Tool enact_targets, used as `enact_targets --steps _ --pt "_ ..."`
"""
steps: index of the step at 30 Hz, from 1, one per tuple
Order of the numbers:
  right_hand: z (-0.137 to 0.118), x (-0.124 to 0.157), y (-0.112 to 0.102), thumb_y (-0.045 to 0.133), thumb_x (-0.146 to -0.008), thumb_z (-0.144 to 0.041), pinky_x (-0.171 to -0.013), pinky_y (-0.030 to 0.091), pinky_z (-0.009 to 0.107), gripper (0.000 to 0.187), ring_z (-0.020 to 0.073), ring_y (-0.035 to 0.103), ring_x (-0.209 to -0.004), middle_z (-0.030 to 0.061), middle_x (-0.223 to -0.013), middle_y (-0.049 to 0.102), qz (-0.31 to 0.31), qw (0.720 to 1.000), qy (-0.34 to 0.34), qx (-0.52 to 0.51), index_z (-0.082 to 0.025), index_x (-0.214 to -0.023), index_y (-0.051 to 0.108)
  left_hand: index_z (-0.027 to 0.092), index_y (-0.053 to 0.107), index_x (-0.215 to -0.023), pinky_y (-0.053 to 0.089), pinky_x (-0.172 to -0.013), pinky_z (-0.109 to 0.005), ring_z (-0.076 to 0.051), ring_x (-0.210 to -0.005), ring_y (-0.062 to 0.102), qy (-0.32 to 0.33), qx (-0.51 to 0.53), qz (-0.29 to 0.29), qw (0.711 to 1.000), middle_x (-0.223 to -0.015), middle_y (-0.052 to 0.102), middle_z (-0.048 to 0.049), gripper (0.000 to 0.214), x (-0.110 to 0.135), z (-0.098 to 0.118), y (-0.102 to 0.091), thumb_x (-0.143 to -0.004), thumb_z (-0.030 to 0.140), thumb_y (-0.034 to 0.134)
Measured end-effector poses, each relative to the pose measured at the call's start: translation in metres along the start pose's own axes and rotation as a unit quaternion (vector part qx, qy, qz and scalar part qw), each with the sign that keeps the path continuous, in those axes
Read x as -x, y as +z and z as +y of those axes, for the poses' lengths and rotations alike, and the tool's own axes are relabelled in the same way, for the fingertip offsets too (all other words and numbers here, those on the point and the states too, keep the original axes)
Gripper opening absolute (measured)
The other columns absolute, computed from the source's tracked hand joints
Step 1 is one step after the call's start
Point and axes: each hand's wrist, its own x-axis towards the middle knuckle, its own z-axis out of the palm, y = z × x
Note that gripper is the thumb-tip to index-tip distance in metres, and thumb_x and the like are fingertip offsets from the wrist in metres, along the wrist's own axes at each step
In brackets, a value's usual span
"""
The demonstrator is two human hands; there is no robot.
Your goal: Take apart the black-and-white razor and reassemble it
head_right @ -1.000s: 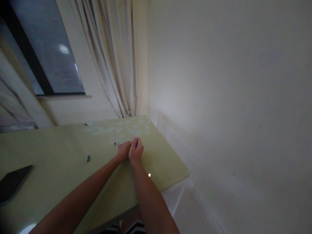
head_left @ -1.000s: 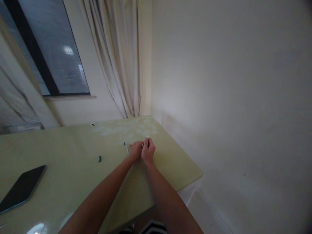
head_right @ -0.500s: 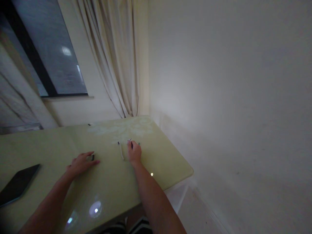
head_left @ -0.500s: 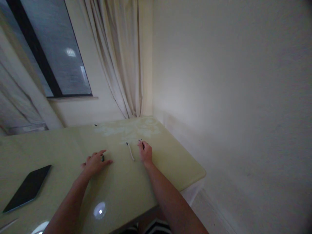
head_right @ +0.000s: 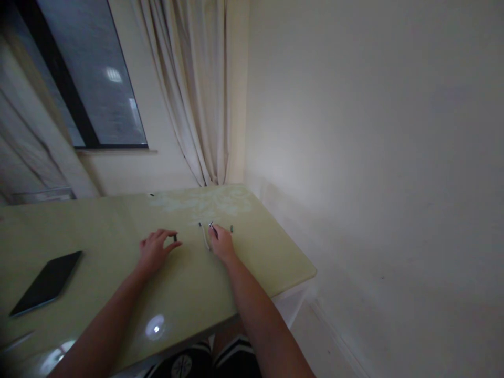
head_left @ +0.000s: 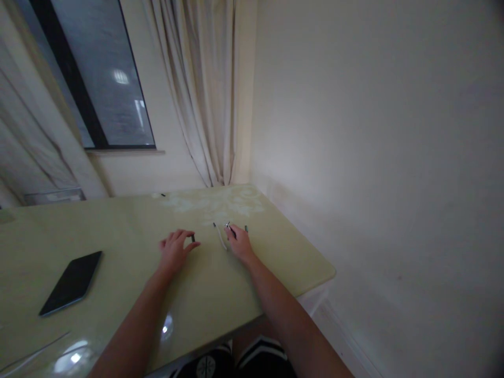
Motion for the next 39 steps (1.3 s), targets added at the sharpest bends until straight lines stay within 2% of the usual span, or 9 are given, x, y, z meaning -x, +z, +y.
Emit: enact_targets --steps 3,7,12,18,20,23,27,32,39 --pt "-0.006 0.003 0.005 0.059 -0.09 -0.052 -0.06 0.033 0.025 0.034 0.0135 0.047 -0.062 -0.0028 -0.066 0.054 -0.019 0.994 0.028 -0.102 -0.02 -0.079 0.061 0.027 0.075 -0.113 0.033 -0.1 -0.045 -0.032 -0.111 0.059 0.088 0.052 0.05 0.994 -0.116 0.073 -0.0124 0.029 0.004 0.027 0.009 -0.089 0.041 0.072" --pt "-0.016 0.007 0.01 0.074 -0.077 -0.052 -0.049 0.025 0.024 0.036 0.0092 0.034 -0.048 -0.0069 -0.055 0.047 -0.101 0.956 0.115 -0.249 -0.018 -0.08 0.066 0.027 0.075 -0.115 0.036 -0.098 -0.042 -0.032 -0.109 0.061 0.106 0.125 0.088 0.983 -0.115 0.072 -0.0118 0.033 0.01 0.049 0.019 -0.089 0.046 0.072" --pt "-0.029 0.011 0.006 0.081 -0.071 -0.049 -0.045 0.013 0.025 0.039 0.0057 0.023 -0.042 -0.0109 -0.05 0.037 -0.174 0.897 0.167 -0.37 -0.015 -0.086 0.07 0.026 0.076 -0.114 0.038 -0.099 -0.043 -0.032 -0.11 0.06 0.12 0.151 0.1 0.976 -0.114 0.071 -0.0121 0.034 0.014 0.053 0.021 -0.09 0.049 0.069" --pt "-0.03 0.01 0.006 0.082 -0.069 -0.048 -0.043 0.012 0.025 0.038 0.0055 0.022 -0.042 -0.011 -0.052 0.038 -0.201 0.874 0.188 -0.401 -0.017 -0.087 0.069 0.027 0.075 -0.115 0.042 -0.1 -0.043 -0.029 -0.108 0.061 0.125 0.193 0.085 0.969 -0.111 0.069 -0.01 0.035 0.014 0.055 0.018 -0.091 0.051 0.066" --pt "-0.028 0.01 0.008 0.08 -0.07 -0.047 -0.043 0.014 0.024 0.037 0.006 0.023 -0.043 -0.011 -0.051 0.038 -0.185 0.883 0.182 -0.391 -0.017 -0.086 0.067 0.026 0.074 -0.117 0.046 -0.095 -0.041 -0.027 -0.101 0.061 0.12 0.229 0.081 0.963 -0.112 0.069 -0.0101 0.04 0.013 0.057 0.016 -0.089 0.053 0.068" --pt "-0.026 0.009 0.011 0.08 -0.07 -0.045 -0.046 0.023 0.023 0.033 0.0077 0.032 -0.046 -0.0084 -0.054 0.045 -0.124 0.928 0.139 -0.322 -0.018 -0.083 0.067 0.023 0.074 -0.117 0.05 -0.078 -0.034 -0.023 -0.085 0.061 0.063 0.3 0.05 0.951 -0.105 0.07 -0.0092 0.045 0.012 0.06 0.013 -0.09 0.057 0.063" --pt "-0.026 0.011 0.014 0.075 -0.072 -0.038 -0.057 0.037 0.024 0.024 0.0121 0.048 -0.061 -0.0014 -0.068 0.06 -0.074 0.973 0.061 -0.211 -0.017 -0.081 0.069 0.018 0.076 -0.087 0.044 -0.058 -0.027 -0.018 -0.063 0.057 -0.05 0.372 -0.02 0.927 -0.071 0.066 -0.0037 0.053 0.009 0.062 0.009 -0.086 0.068 0.059" --pt "-0.028 0.015 0.014 0.07 -0.078 -0.036 -0.057 0.036 0.024 0.021 0.0118 0.046 -0.059 -0.0011 -0.073 0.06 -0.052 0.99 0.003 -0.133 -0.018 -0.088 0.07 0.016 0.07 -0.071 0.033 -0.049 -0.025 -0.013 -0.049 0.045 -0.121 0.422 -0.085 0.895 -0.052 0.05 0.0029 0.062 0.009 0.063 0.009 -0.078 0.077 0.063" --pt "-0.03 0.016 0.008 0.07 -0.081 -0.035 -0.06 0.036 0.025 0.016 0.014 0.046 -0.064 -0.0002 -0.075 0.059 -0.032 0.997 -0.069 -0.014 -0.02 -0.086 0.066 0.014 0.075 -0.086 0.03 -0.052 -0.022 -0.01 -0.053 0.043 -0.122 0.496 -0.177 0.841 -0.06 0.051 0.0041 0.053 0.012 0.058 0.014 -0.08 0.067 0.071"
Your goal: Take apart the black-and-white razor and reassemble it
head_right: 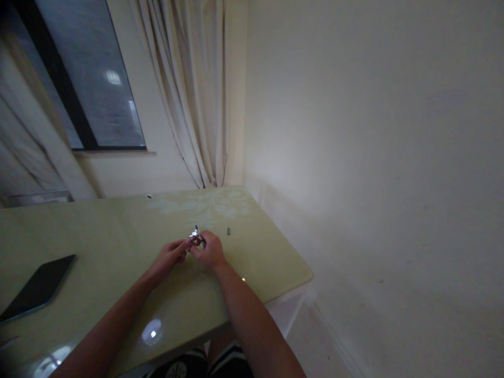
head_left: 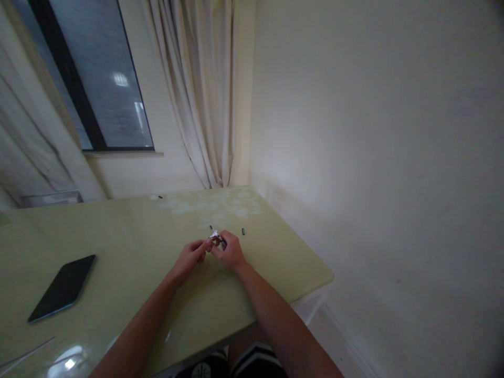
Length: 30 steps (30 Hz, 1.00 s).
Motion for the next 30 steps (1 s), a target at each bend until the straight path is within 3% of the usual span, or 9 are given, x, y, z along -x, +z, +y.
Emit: enact_targets --steps 2,7,12,15,18,22,30 --pt "0.0 0.0 0.0 0.069 -0.082 -0.034 -0.062 0.037 0.025 0.014 0.0143 0.048 -0.065 -0.0001 -0.075 0.058 0.009 0.999 -0.024 0.023 -0.02 -0.082 0.064 0.015 0.076 -0.091 0.031 -0.052 -0.02 -0.009 -0.055 0.043 -0.014 0.045 -0.021 0.999 -0.062 0.05 0.0044 0.049 -0.001 -0.003 -0.001 -0.078 0.062 0.076" --pt "0.002 0.001 0.002 0.067 -0.083 -0.034 -0.068 0.043 0.026 0.014 0.0159 0.053 -0.07 0.0013 -0.078 0.06 0.037 0.993 -0.094 0.054 -0.02 -0.083 0.063 0.014 0.075 -0.083 0.036 -0.054 -0.02 -0.007 -0.055 0.043 -0.053 0.189 -0.028 0.98 -0.068 0.055 0.0029 0.051 -0.006 -0.012 -0.002 -0.068 0.062 0.085" --pt "0.002 0.002 0.001 0.066 -0.083 -0.031 -0.07 0.046 0.026 0.011 0.016 0.055 -0.071 0.002 -0.079 0.062 0.041 0.989 -0.126 0.066 -0.02 -0.086 0.064 0.014 0.077 -0.084 0.042 -0.059 -0.02 -0.007 -0.059 0.049 -0.071 0.249 -0.042 0.965 -0.075 0.063 0.0005 0.04 -0.007 -0.014 -0.004 -0.07 0.049 0.09" --pt "-0.001 0.003 -0.001 0.067 -0.086 -0.037 -0.069 0.046 0.025 0.02 0.0156 0.057 -0.072 0.0025 -0.085 0.064 0.031 0.993 -0.105 0.041 -0.02 -0.095 0.064 0.014 0.078 -0.089 0.044 -0.064 -0.021 -0.008 -0.063 0.053 -0.065 0.261 -0.037 0.962 -0.079 0.066 -0.0007 0.039 -0.004 -0.01 -0.006 -0.069 0.044 0.092" --pt "-0.003 0.004 -0.003 0.056 -0.097 -0.041 -0.064 0.043 0.024 0.024 0.0137 0.055 -0.066 0.0003 -0.084 0.064 0.011 0.998 -0.06 0.001 -0.02 -0.107 0.061 0.017 0.079 -0.102 0.046 -0.067 -0.021 -0.008 -0.068 0.055 -0.051 0.262 -0.004 0.964 -0.089 0.068 -0.0021 0.046 -0.002 -0.004 -0.008 -0.066 0.041 0.094" --pt "-0.001 0.005 -0.002 0.045 -0.104 -0.04 -0.064 0.04 0.024 0.026 0.0138 0.053 -0.066 -0.0012 -0.076 0.059 0.022 0.999 -0.049 -0.009 -0.021 -0.097 0.061 0.023 0.079 -0.113 0.046 -0.069 -0.021 -0.008 -0.073 0.055 -0.037 0.258 0.013 0.965 -0.103 0.069 -0.0037 0.054 0.0 0.0 -0.011 -0.065 0.042 0.095" --pt "-0.005 0.005 -0.001 0.052 -0.101 -0.05 -0.058 0.039 0.023 0.03 0.0122 0.049 -0.06 -0.0029 -0.072 0.055 0.001 0.996 -0.027 -0.085 -0.021 -0.098 0.058 0.028 0.078 -0.117 0.045 -0.071 -0.023 -0.009 -0.076 0.054 -0.019 0.255 -0.013 0.967 -0.106 0.069 -0.0031 0.051 0.001 -0.003 -0.013 -0.069 0.04 0.093"
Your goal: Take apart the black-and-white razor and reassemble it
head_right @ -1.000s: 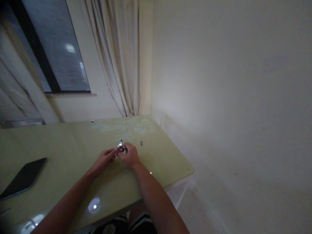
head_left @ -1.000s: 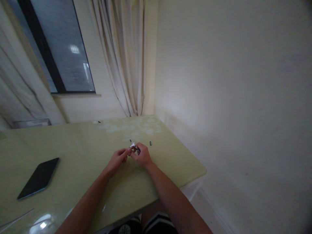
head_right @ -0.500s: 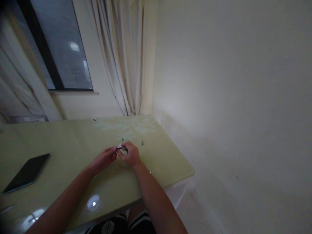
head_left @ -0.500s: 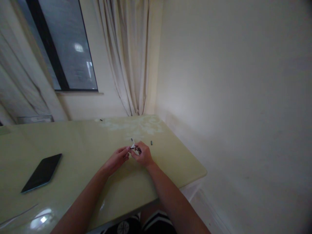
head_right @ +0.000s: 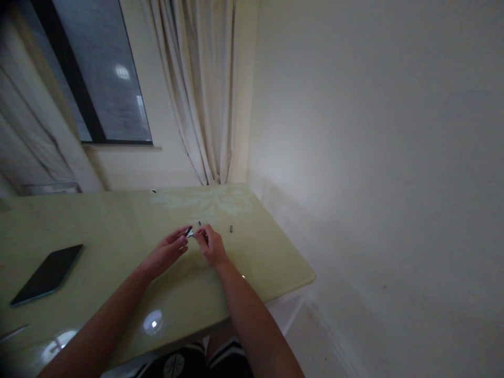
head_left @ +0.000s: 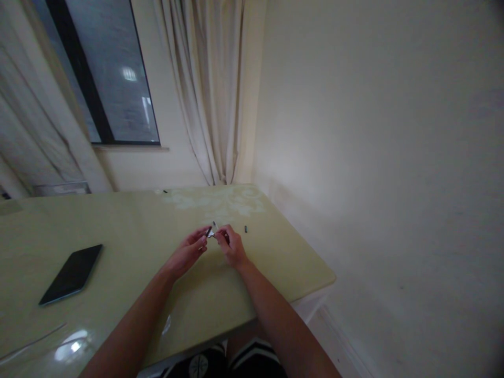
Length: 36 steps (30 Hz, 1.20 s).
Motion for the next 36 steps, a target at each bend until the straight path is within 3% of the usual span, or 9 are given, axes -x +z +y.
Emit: enact_targets --steps 25,31,36 --pt "-0.005 0.0 0.002 0.054 -0.099 -0.049 -0.056 0.039 0.022 0.029 0.0117 0.051 -0.058 -0.0029 -0.069 0.055 0.014 1.0 0.018 -0.014 -0.02 -0.093 0.058 0.025 0.081 -0.109 0.047 -0.072 -0.024 -0.011 -0.074 0.057 0.016 -0.011 0.027 0.999 -0.108 0.074 -0.0056 0.051 0.003 0.006 0.007 -0.061 0.036 0.096" --pt "-0.002 -0.002 -0.001 0.053 -0.099 -0.054 -0.053 0.038 0.022 0.038 0.011 0.047 -0.054 -0.0033 -0.063 0.055 -0.046 0.996 0.058 -0.049 -0.021 -0.083 0.06 0.02 0.083 -0.097 0.05 -0.085 -0.034 -0.023 -0.088 0.066 0.038 -0.092 0.063 0.993 -0.1 0.079 -0.0095 0.055 0.001 0.008 0.001 -0.049 0.042 0.099" --pt "-0.004 -0.002 -0.001 0.058 -0.097 -0.053 -0.053 0.037 0.022 0.04 0.0106 0.044 -0.052 -0.0034 -0.06 0.054 -0.038 0.996 0.054 -0.068 -0.02 -0.076 0.062 0.02 0.084 -0.094 0.048 -0.096 -0.041 -0.027 -0.097 0.068 0.042 -0.126 0.091 0.987 -0.101 0.08 -0.0102 0.058 0.0 0.007 -0.002 -0.045 0.047 0.099"
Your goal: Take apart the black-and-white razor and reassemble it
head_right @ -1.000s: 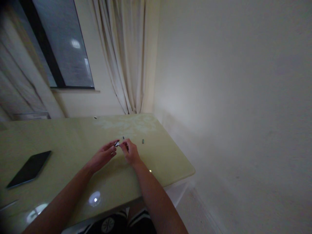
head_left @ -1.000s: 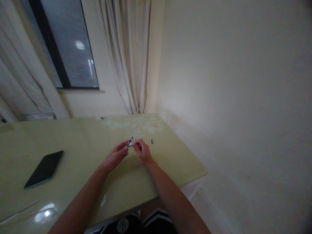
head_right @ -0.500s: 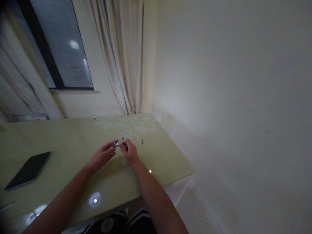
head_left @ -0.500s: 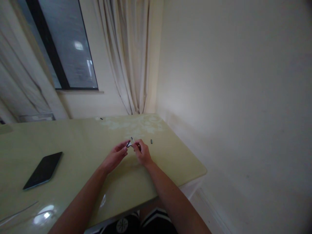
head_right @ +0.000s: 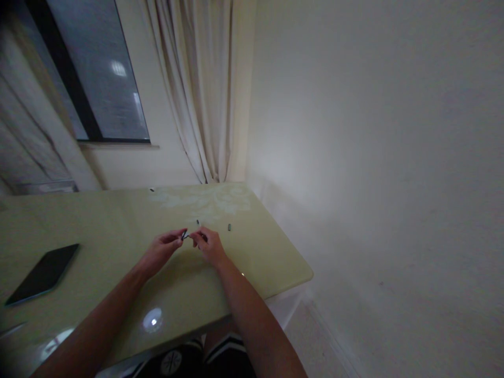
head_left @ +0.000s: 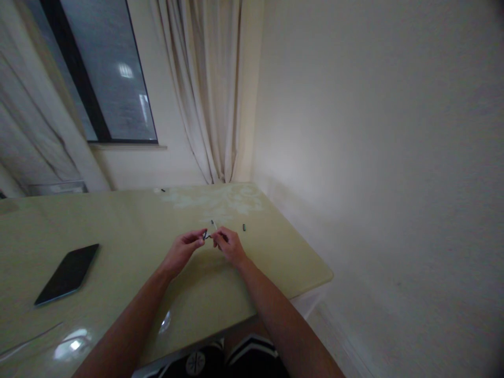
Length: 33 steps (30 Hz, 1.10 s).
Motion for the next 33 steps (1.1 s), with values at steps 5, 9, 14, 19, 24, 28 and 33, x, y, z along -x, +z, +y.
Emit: enact_targets --steps 5,9,14,19,24,28,33 --pt "-0.003 0.0 0.0 0.058 -0.098 -0.05 -0.056 0.037 0.022 0.039 0.0105 0.046 -0.053 -0.0039 -0.059 0.053 0.017 0.999 -0.025 0.038 -0.02 -0.073 0.062 0.02 0.084 -0.093 0.048 -0.097 -0.04 -0.025 -0.095 0.068 0.007 0.001 0.012 1.0 -0.101 0.08 -0.0097 0.057 0.003 0.002 0.006 -0.046 0.049 0.099" --pt "0.001 0.0 0.002 0.056 -0.099 -0.047 -0.059 0.039 0.022 0.036 0.0108 0.048 -0.055 -0.0036 -0.061 0.055 0.036 0.997 -0.033 0.067 -0.02 -0.075 0.063 0.02 0.082 -0.089 0.049 -0.091 -0.037 -0.024 -0.091 0.066 0.026 -0.007 0.01 1.0 -0.096 0.079 -0.0082 0.054 0.002 0.002 0.01 -0.047 0.05 0.098" --pt "0.003 0.0 0.003 0.058 -0.099 -0.044 -0.06 0.04 0.022 0.032 0.011 0.049 -0.056 -0.0038 -0.062 0.057 0.046 0.997 -0.03 0.06 -0.02 -0.08 0.067 0.02 0.081 -0.096 0.046 -0.072 -0.029 -0.017 -0.075 0.06 0.031 -0.021 0.007 0.999 -0.088 0.076 -0.0054 0.054 0.001 -0.001 0.009 -0.056 0.053 0.095" --pt "0.001 0.0 0.005 0.054 -0.1 -0.05 -0.063 0.042 0.023 0.038 0.0126 0.053 -0.061 -0.0015 -0.066 0.06 0.036 0.996 -0.036 0.07 -0.019 -0.088 0.072 0.022 0.082 -0.099 0.048 -0.076 -0.03 -0.019 -0.081 0.061 0.039 -0.003 0.002 0.999 -0.091 0.075 -0.0059 0.054 0.003 0.002 0.01 -0.055 0.049 0.096" --pt "0.003 0.0 0.006 0.051 -0.101 -0.054 -0.062 0.043 0.023 0.043 0.0131 0.054 -0.06 -0.0005 -0.066 0.06 0.048 0.996 -0.032 0.074 -0.019 -0.089 0.073 0.023 0.082 -0.103 0.046 -0.07 -0.027 -0.014 -0.071 0.055 0.019 0.03 -0.006 0.999 -0.094 0.076 -0.0048 0.056 0.005 0.006 0.013 -0.055 0.049 0.096" --pt "0.004 0.0 0.005 0.054 -0.1 -0.052 -0.067 0.045 0.025 0.041 0.0146 0.058 -0.065 0.0012 -0.069 0.063 0.057 0.994 -0.057 0.074 -0.019 -0.092 0.076 0.022 0.083 -0.103 0.046 -0.07 -0.027 -0.014 -0.072 0.056 0.005 0.029 -0.006 1.0 -0.097 0.077 -0.0055 0.058 0.006 0.007 0.013 -0.053 0.048 0.097" --pt "0.007 0.0 0.005 0.055 -0.1 -0.053 -0.072 0.047 0.027 0.043 0.0157 0.059 -0.068 0.0023 -0.07 0.065 0.053 0.993 -0.062 0.087 -0.019 -0.088 0.078 0.021 0.083 -0.097 0.048 -0.081 -0.032 -0.022 -0.087 0.064 0.016 0.024 0.001 1.0 -0.098 0.078 -0.0086 0.055 0.005 0.007 0.013 -0.05 0.046 0.098"
